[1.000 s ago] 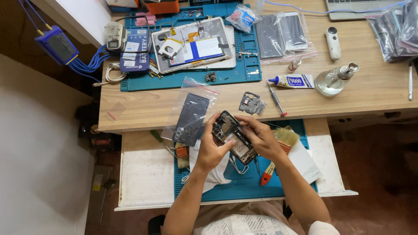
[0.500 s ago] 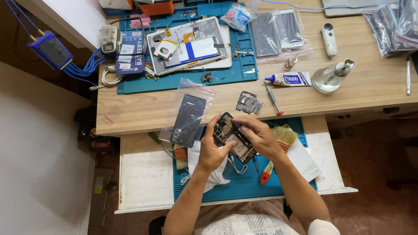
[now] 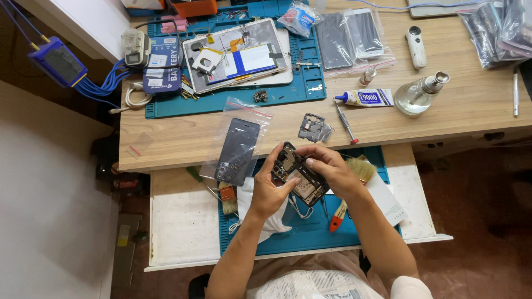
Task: The person disassembles a smartphone on a cluttered workbench, removing the back cover and internal components. They use a screwdriver to unscrew parts and a metal spudger to pry open the device and disconnect internal connectors.
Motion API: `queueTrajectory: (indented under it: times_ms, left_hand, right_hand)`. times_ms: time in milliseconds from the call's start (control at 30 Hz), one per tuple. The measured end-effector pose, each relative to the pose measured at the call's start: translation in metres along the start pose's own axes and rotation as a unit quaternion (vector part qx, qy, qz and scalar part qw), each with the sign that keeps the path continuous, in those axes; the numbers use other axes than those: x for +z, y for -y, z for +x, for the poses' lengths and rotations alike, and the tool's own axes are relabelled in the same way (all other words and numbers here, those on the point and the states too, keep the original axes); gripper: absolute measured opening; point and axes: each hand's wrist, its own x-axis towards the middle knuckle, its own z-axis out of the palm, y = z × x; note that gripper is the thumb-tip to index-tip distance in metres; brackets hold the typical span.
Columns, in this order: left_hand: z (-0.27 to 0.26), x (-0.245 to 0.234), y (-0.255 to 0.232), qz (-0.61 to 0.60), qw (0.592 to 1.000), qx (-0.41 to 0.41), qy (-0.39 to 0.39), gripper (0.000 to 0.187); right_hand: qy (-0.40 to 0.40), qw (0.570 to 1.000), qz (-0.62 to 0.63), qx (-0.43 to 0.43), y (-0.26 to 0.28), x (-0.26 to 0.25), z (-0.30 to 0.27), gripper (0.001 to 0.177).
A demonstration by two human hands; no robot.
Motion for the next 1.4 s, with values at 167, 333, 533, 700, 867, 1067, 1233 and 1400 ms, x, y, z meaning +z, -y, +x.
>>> queueTrajectory:
  times_ms: [167, 333, 533, 700, 867, 1067, 1233, 1400]
  left_hand:
    - [0.000, 0.001, 0.007, -0.009, 1.000, 0.000, -0.002, 0.076]
    - [0.000, 0.001, 0.010, -0.020, 1.000, -0.001, -0.001, 0.076]
    - [0.000, 0.003, 0.006, -0.023, 1.000, -0.003, -0.006, 0.075]
    - [0.001, 0.001, 0.006, -0.035, 0.998, 0.033, -0.030, 0.078]
    - [0.008, -0.020, 0.006, -0.014, 0.996, 0.062, -0.067, 0.080]
    - [0.009, -0.041, 0.012, 0.035, 0.982, 0.118, -0.143, 0.081]
    - [0.006, -0.050, 0.011, 0.009, 0.971, 0.152, -0.182, 0.081]
    - [0.008, -0.052, 0.012, -0.014, 0.960, 0.189, -0.208, 0.083]
  right_hand:
    - [-0.006, 1.000, -0.001, -0.005, -0.003, -0.002, 0.001, 0.031]
    - [-0.025, 0.999, -0.038, -0.030, -0.008, -0.007, 0.005, 0.025]
    - [-0.046, 0.992, -0.100, -0.063, -0.003, -0.011, 0.006, 0.019]
    - [-0.236, 0.884, -0.327, -0.238, 0.001, -0.031, 0.011, 0.012]
    - [-0.310, 0.869, -0.287, -0.259, 0.030, -0.045, 0.000, 0.009]
    - [-0.184, 0.901, -0.362, -0.151, 0.037, -0.027, -0.021, 0.004]
    - [-0.056, 0.837, -0.541, -0.067, 0.020, -0.019, -0.031, 0.009]
    - [-0.178, 0.816, -0.536, -0.124, 0.001, -0.054, -0.053, 0.009]
